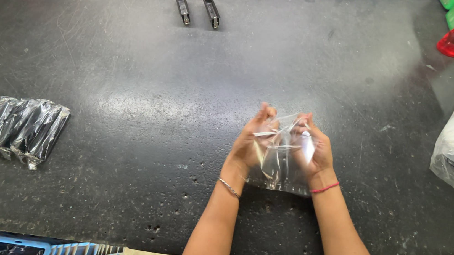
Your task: The person places small black rectangular components into clear plastic bags on a workbench. They open each bag, insert a component, and fold the top to close it. The person repeats this process for several components, stacking the finished packages on the table.
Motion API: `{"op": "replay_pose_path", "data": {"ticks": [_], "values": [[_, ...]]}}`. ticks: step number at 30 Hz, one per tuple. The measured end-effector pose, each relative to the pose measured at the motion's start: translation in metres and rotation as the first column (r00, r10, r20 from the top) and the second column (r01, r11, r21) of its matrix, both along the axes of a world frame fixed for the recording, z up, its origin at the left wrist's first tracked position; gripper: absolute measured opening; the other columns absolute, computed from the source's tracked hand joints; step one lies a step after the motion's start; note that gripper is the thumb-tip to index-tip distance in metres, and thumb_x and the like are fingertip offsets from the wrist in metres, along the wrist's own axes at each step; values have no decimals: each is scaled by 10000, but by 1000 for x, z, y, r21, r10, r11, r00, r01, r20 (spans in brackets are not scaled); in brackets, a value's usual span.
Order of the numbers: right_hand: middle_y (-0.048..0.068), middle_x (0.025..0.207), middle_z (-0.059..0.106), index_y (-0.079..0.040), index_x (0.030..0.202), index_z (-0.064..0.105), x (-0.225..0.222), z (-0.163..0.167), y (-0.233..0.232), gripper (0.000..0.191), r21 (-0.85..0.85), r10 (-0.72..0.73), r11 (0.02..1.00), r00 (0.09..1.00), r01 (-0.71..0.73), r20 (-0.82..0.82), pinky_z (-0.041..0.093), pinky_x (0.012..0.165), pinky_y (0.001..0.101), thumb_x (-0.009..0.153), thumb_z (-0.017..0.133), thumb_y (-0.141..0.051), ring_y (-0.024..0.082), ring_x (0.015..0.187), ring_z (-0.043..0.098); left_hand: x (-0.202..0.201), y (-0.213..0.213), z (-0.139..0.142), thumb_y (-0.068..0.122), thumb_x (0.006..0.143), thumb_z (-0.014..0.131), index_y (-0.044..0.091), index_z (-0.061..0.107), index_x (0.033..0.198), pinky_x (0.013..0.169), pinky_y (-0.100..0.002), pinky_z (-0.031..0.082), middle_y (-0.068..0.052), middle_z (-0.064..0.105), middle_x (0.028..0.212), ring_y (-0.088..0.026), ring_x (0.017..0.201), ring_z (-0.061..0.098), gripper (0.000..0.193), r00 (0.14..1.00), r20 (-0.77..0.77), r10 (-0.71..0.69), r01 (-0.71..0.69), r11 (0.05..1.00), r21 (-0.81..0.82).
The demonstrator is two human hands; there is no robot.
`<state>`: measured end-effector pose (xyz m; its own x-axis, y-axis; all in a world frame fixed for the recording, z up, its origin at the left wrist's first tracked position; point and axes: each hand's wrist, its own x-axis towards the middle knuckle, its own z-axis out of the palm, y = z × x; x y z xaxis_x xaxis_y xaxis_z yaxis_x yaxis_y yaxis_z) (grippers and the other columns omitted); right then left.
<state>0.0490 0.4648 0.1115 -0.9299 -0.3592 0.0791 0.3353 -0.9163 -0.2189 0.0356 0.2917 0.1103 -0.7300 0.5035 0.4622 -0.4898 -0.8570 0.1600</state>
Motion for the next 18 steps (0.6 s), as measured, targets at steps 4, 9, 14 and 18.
{"op": "replay_pose_path", "data": {"ticks": [4, 9, 14, 18], "values": [[155, 1168, 666, 38, 1287, 527, 5, 0, 2, 314, 145, -36, 989, 994, 21, 102, 581, 645, 177, 1000, 519, -88, 176, 981, 724, 10, -19, 37, 111, 864, 666, 79, 511, 1421, 650, -200, 603, -130, 705, 997, -122, 770, 697, 579, 907, 159, 390, -272, 830, -486], [205, 1330, 606, -19, 1477, 502, 12, -11, -7, 480, 348, 145, 933, 981, -93, -129, 529, 525, 136, 1000, 553, 3, 181, 957, 707, 11, -18, 49, 13, 876, 674, 55, 436, 1444, 539, -181, 598, -140, 737, 1093, -60, 608, 622, 617, 943, 148, 298, -218, 889, -403], [113, 1446, 585, -77, 1539, 541, 15, 12, 2, 578, 127, -135, 970, 889, 209, -438, 555, 619, 145, 1022, 634, 163, 144, 989, 674, 8, 30, -1, 26, 1025, 636, -38, 487, 1411, 494, -160, 462, -43, 628, 912, -37, 642, 563, 419, 972, 92, 217, -116, 780, -615], [95, 1459, 584, -105, 1443, 581, 13, 38, 8, 434, 494, -407, 517, 708, 700, -578, 589, 943, 280, 1031, 667, -2, 180, 1136, 647, 13, 52, -31, 98, 978, 598, 59, 472, 1196, 463, -220, 408, -59, 655, 839, -67, 574, 541, 255, 952, -180, 246, -278, 456, -845]]}}
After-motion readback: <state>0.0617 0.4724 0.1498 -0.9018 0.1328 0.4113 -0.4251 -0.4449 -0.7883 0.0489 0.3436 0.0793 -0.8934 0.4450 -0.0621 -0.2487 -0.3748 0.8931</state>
